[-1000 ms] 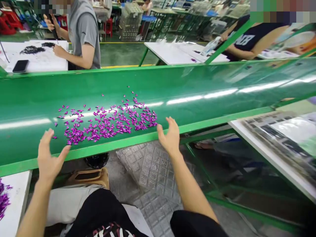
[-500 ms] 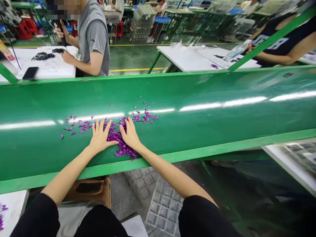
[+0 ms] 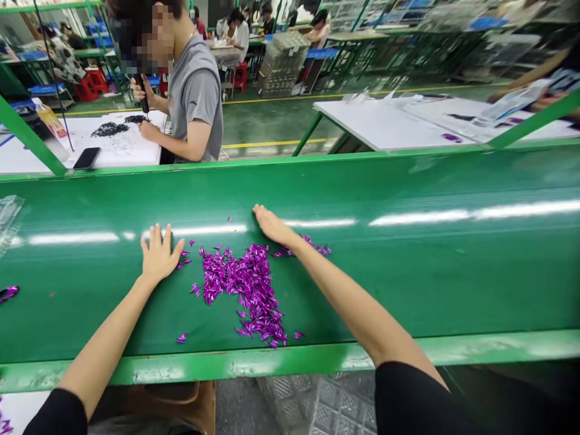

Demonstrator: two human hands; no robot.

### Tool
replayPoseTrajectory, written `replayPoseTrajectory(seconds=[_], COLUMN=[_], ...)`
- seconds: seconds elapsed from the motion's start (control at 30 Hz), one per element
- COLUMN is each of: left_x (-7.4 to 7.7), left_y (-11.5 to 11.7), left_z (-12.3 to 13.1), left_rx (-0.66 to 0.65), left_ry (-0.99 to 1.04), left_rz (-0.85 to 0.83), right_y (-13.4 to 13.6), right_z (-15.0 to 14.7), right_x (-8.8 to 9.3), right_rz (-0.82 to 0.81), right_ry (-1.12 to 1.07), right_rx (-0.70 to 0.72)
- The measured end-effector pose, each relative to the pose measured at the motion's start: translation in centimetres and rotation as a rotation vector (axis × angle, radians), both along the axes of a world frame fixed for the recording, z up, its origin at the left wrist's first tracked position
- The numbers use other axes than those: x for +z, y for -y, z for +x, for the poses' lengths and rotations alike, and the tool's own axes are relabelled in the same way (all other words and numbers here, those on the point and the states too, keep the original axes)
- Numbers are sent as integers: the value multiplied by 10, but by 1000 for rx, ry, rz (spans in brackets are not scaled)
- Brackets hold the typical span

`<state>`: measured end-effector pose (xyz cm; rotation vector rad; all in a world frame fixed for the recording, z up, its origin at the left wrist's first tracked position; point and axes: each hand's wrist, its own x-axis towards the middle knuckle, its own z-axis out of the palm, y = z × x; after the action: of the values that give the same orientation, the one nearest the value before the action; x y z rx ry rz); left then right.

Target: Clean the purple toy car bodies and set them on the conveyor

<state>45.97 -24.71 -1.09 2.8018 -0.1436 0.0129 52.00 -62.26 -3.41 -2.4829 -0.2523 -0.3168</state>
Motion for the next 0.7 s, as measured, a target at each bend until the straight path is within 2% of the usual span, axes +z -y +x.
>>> replayPoseTrajectory(seconds=[0.07,0.13,0.2,0.27,0.37,0.43,0.53,0.6,0.7], left_x=[-4,-7,-9,-9,-9,-7,3,13,23], left_y=[49,100,145,179,209,216,205,181,118], left_z=[26,47,59,62,52,38,8,-15,-54], left_rx=[-115,-277,-430,-539,-676,-787,-942,-990,-954], left_ry=[-10,-26,-41,-55,-79,-98,-128,-144,-153], left_rz=[-44,-96,-140,-169,-192,-199,-205,-209,-201], right_y=[-20,-18,9,49,96,98,61,29,5], right_z=[-31,-62,-86,-101,-112,-111,-110,-119,-154], right_x=[-9,-10,-2,10,21,17,2,-4,1], right_rz=[-1,-11,-25,-34,-35,-32,-14,4,27], right_ry=[-72,-125,-147,-150,-171,-196,-220,-234,-245], right_rx=[112,153,76,-92,-278,-264,-103,15,93])
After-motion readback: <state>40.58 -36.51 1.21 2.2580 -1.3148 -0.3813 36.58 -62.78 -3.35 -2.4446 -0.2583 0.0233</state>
